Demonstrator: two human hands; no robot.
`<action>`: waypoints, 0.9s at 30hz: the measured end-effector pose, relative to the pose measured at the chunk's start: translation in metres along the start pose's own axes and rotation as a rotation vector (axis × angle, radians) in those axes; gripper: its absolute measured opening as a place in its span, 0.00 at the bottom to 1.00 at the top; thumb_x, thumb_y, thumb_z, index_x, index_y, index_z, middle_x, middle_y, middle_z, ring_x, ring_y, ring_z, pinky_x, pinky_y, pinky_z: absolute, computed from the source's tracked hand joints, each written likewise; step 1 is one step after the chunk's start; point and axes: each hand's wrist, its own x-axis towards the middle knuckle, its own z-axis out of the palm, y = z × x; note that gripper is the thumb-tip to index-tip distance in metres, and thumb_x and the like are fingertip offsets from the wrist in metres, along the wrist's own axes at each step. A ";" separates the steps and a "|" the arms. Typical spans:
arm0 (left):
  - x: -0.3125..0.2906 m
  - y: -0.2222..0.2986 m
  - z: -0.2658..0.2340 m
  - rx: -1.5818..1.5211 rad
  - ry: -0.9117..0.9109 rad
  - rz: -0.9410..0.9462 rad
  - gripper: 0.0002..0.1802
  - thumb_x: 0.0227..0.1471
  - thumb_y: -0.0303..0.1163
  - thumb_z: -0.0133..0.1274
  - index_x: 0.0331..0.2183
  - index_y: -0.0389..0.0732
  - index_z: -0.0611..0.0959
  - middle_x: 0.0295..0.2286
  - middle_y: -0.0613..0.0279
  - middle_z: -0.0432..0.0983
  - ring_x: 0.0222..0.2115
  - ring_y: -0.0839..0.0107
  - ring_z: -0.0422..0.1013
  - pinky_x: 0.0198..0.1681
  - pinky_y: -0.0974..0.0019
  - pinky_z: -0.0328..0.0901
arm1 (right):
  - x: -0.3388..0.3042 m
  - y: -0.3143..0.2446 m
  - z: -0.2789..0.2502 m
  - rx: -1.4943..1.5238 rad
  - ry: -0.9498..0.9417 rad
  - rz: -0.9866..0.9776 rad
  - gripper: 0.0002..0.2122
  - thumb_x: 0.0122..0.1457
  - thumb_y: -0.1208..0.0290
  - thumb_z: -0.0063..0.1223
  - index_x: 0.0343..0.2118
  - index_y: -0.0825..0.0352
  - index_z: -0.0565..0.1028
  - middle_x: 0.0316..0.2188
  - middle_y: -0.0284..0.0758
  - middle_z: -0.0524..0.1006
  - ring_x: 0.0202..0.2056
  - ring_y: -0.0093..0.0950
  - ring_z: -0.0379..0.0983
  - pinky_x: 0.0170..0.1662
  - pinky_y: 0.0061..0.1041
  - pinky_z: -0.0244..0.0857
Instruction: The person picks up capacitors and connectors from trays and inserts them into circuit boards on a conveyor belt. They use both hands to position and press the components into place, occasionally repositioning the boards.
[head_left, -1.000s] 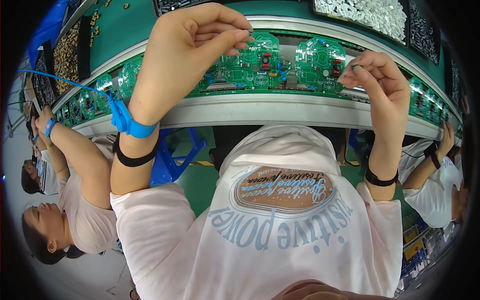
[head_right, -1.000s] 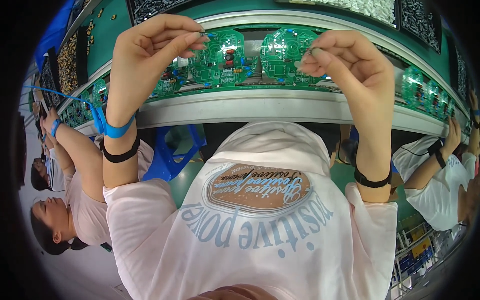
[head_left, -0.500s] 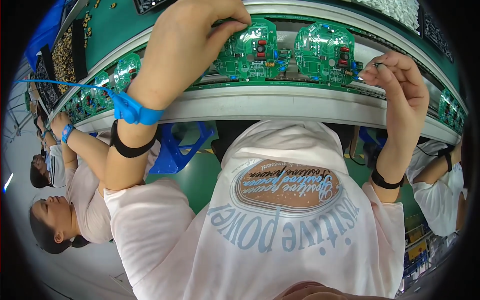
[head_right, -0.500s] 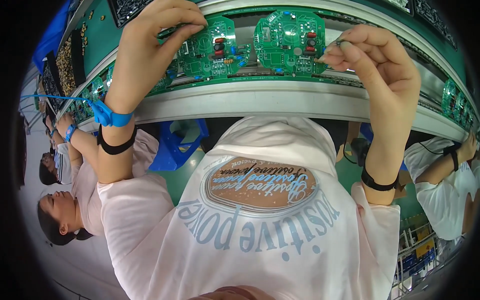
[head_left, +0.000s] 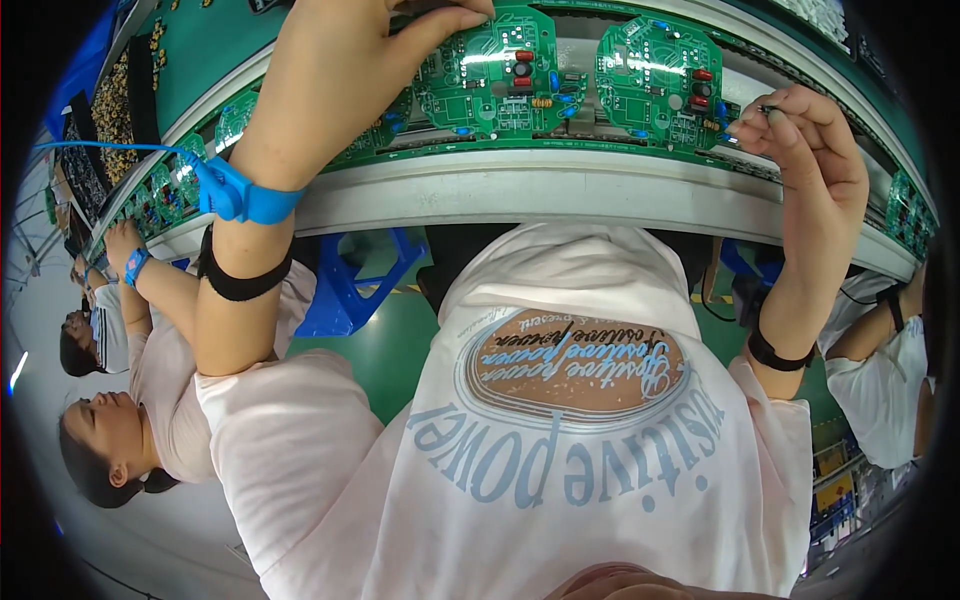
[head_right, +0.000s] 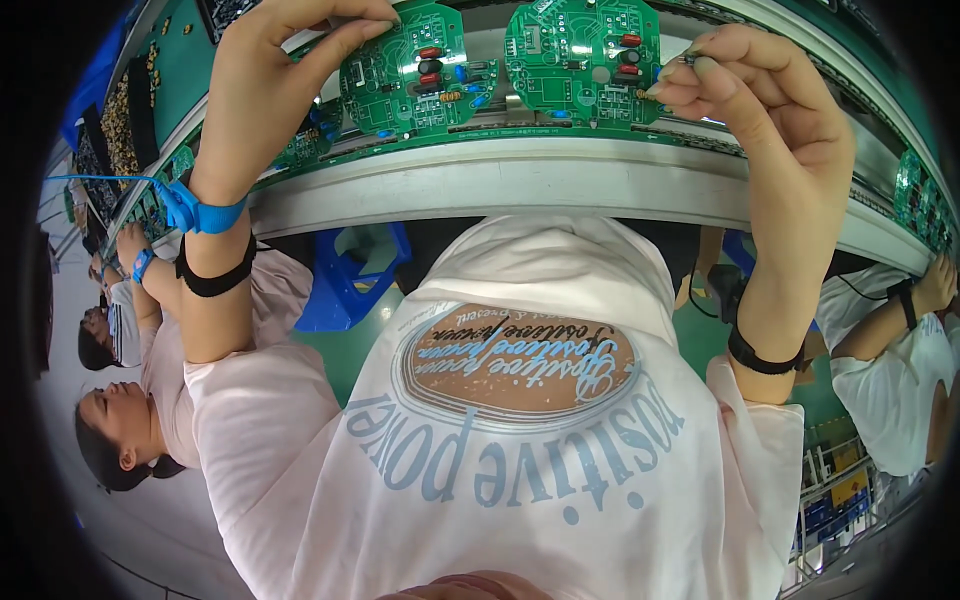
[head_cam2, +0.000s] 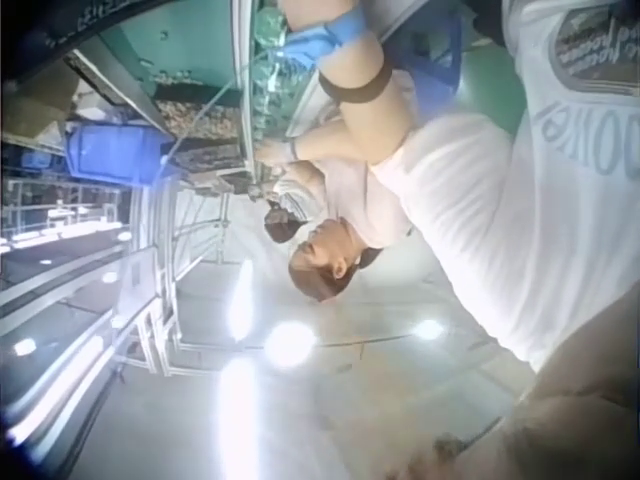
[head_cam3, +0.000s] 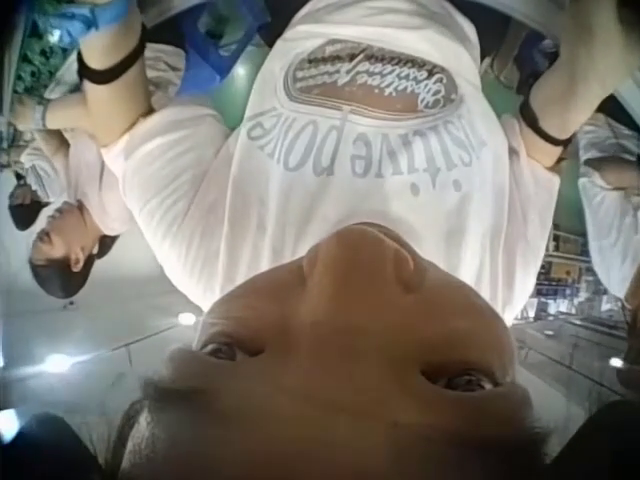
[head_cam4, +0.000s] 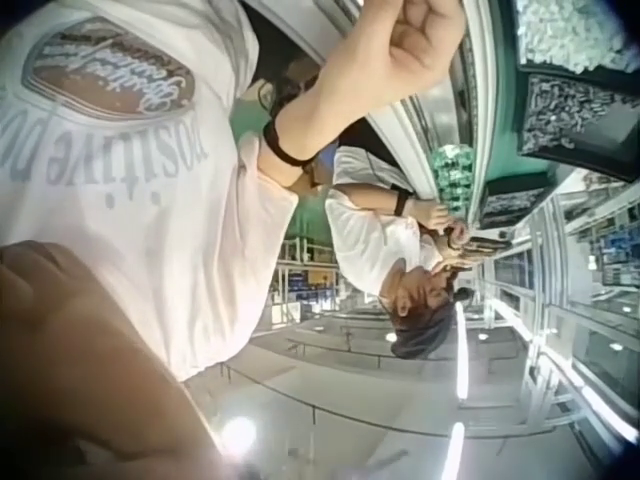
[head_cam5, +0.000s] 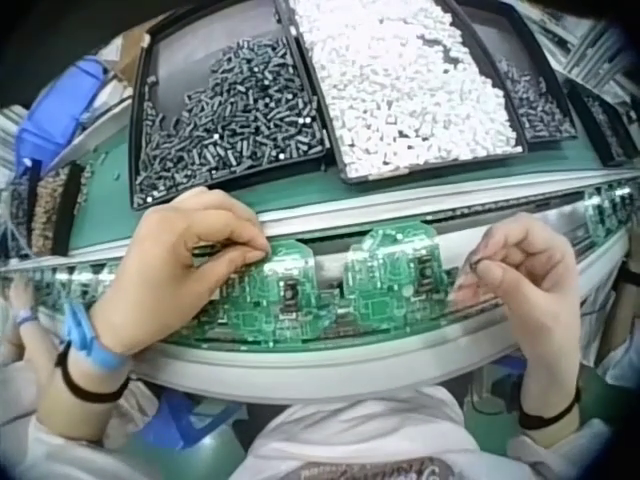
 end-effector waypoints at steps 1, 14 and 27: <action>0.000 -0.001 0.001 0.001 0.005 0.005 0.06 0.47 0.18 0.64 0.31 0.35 0.85 0.32 0.56 0.81 0.37 0.58 0.76 0.42 0.61 0.71 | 0.001 0.000 0.001 0.005 0.013 0.009 0.09 0.66 0.79 0.55 0.47 0.74 0.77 0.39 0.41 0.83 0.40 0.31 0.83 0.45 0.26 0.76; 0.006 -0.027 0.030 -0.349 0.160 0.217 0.07 0.47 0.19 0.65 0.32 0.35 0.86 0.32 0.56 0.82 0.36 0.59 0.77 0.42 0.62 0.71 | -0.004 0.011 -0.026 -0.065 0.047 0.083 0.11 0.69 0.79 0.49 0.51 0.76 0.74 0.42 0.43 0.83 0.43 0.32 0.83 0.51 0.28 0.76; -0.001 -0.013 0.007 0.254 0.021 0.306 0.11 0.54 0.19 0.61 0.41 0.36 0.87 0.39 0.61 0.83 0.39 0.68 0.78 0.44 0.69 0.71 | -0.005 -0.007 -0.004 -0.192 0.041 0.099 0.09 0.64 0.84 0.55 0.46 0.77 0.77 0.40 0.44 0.83 0.44 0.33 0.83 0.47 0.26 0.76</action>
